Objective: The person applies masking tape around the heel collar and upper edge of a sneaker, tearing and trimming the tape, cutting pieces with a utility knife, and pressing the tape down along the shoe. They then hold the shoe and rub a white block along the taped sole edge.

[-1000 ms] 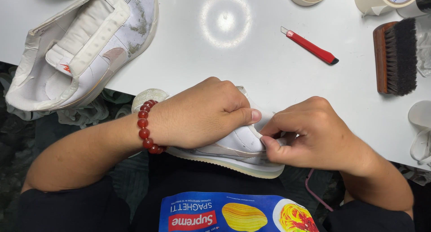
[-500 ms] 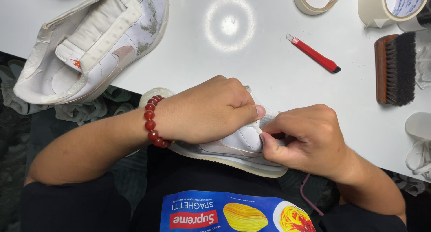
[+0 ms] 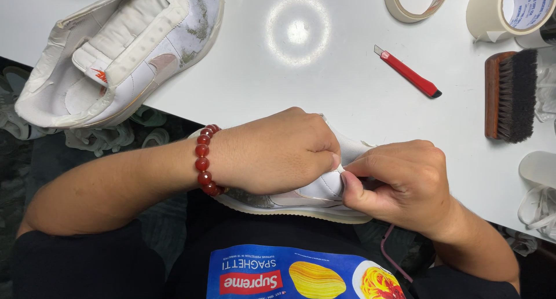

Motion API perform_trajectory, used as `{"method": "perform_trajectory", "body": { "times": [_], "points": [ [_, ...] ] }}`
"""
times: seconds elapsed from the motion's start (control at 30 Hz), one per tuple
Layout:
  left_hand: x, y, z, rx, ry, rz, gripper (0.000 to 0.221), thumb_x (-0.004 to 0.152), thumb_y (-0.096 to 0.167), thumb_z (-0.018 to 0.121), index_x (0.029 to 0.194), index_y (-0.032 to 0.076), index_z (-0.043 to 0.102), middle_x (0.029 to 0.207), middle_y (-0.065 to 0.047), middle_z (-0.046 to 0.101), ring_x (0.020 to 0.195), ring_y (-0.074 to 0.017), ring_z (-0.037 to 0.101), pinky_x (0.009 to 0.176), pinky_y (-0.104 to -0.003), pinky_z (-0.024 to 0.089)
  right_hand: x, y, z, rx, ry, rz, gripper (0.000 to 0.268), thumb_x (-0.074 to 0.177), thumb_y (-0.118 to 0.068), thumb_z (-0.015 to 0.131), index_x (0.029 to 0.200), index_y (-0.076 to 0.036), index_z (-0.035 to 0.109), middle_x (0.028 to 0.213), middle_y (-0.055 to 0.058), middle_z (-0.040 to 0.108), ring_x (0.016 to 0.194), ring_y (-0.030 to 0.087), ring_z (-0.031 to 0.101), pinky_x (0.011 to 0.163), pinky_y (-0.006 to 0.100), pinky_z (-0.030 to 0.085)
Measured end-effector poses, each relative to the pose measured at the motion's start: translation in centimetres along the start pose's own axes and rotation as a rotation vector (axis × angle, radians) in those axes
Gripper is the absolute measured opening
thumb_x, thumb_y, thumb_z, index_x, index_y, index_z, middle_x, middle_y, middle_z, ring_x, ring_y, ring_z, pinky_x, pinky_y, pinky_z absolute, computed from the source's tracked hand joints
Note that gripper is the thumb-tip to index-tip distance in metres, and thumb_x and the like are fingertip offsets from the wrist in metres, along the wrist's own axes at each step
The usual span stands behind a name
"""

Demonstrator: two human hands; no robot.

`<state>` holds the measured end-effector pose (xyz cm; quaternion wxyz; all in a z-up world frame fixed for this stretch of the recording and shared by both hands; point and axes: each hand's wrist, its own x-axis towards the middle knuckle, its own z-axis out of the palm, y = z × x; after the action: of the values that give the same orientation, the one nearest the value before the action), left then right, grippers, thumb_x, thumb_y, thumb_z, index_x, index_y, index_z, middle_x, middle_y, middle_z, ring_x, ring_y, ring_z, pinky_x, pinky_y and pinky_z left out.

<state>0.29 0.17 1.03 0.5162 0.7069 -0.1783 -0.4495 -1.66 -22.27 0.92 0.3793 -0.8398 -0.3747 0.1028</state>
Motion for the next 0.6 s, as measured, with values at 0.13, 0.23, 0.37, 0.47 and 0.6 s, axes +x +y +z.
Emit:
{"method": "perform_trajectory", "body": {
  "times": [0.13, 0.23, 0.37, 0.47, 0.6],
  "points": [
    [0.1, -0.6, 0.4, 0.036, 0.012, 0.044, 0.037, 0.089, 0.022, 0.048, 0.069, -0.001, 0.070, 0.051, -0.015, 0.065, 0.043, -0.0233, 0.063, 0.051, -0.038, 0.054, -0.2, 0.1, 0.3, -0.008, 0.003, -0.007, 0.009, 0.077, -0.006, 0.077, 0.071, -0.003, 0.070, 0.062, 0.005, 0.069, 0.049, 0.016, 0.065, 0.046, 0.026, 0.048],
    [0.2, -0.9, 0.4, 0.053, 0.042, 0.096, 0.038, 0.090, 0.021, 0.049, 0.067, -0.001, 0.070, 0.052, -0.013, 0.065, 0.044, -0.0203, 0.063, 0.053, -0.036, 0.054, -0.4, 0.2, 0.3, -0.019, 0.017, 0.008, 0.011, 0.079, -0.006, 0.077, 0.070, -0.004, 0.070, 0.058, 0.004, 0.066, 0.047, 0.014, 0.063, 0.044, 0.026, 0.045],
    [0.1, -0.4, 0.1, -0.033, 0.006, 0.012, 0.036, 0.087, 0.023, 0.053, 0.067, 0.000, 0.071, 0.049, -0.013, 0.065, 0.042, -0.0196, 0.060, 0.048, -0.037, 0.051, -0.5, 0.5, -0.5, 0.188, -0.082, 0.154, 0.004, 0.079, -0.004, 0.071, 0.076, -0.003, 0.074, 0.058, 0.003, 0.067, 0.042, 0.008, 0.058, 0.040, 0.023, 0.039],
    [0.1, -0.4, 0.1, -0.030, 0.013, -0.006, 0.035, 0.088, 0.024, 0.055, 0.069, 0.001, 0.073, 0.049, -0.013, 0.065, 0.041, -0.0195, 0.059, 0.047, -0.037, 0.050, -0.2, 0.2, -0.7, 0.256, -0.126, 0.221, 0.005, 0.079, -0.004, 0.070, 0.078, -0.003, 0.075, 0.059, 0.002, 0.069, 0.040, 0.007, 0.057, 0.038, 0.022, 0.038],
    [-0.1, -0.1, 0.0, 0.003, 0.027, -0.021, 0.039, 0.088, 0.025, 0.056, 0.066, -0.002, 0.073, 0.047, -0.015, 0.063, 0.040, -0.0210, 0.057, 0.046, -0.038, 0.048, 0.0, 0.2, -0.7, 0.227, -0.140, 0.264, 0.002, 0.075, -0.005, 0.073, 0.074, -0.003, 0.075, 0.054, 0.001, 0.067, 0.035, 0.007, 0.054, 0.035, 0.023, 0.035]
  ]
}}
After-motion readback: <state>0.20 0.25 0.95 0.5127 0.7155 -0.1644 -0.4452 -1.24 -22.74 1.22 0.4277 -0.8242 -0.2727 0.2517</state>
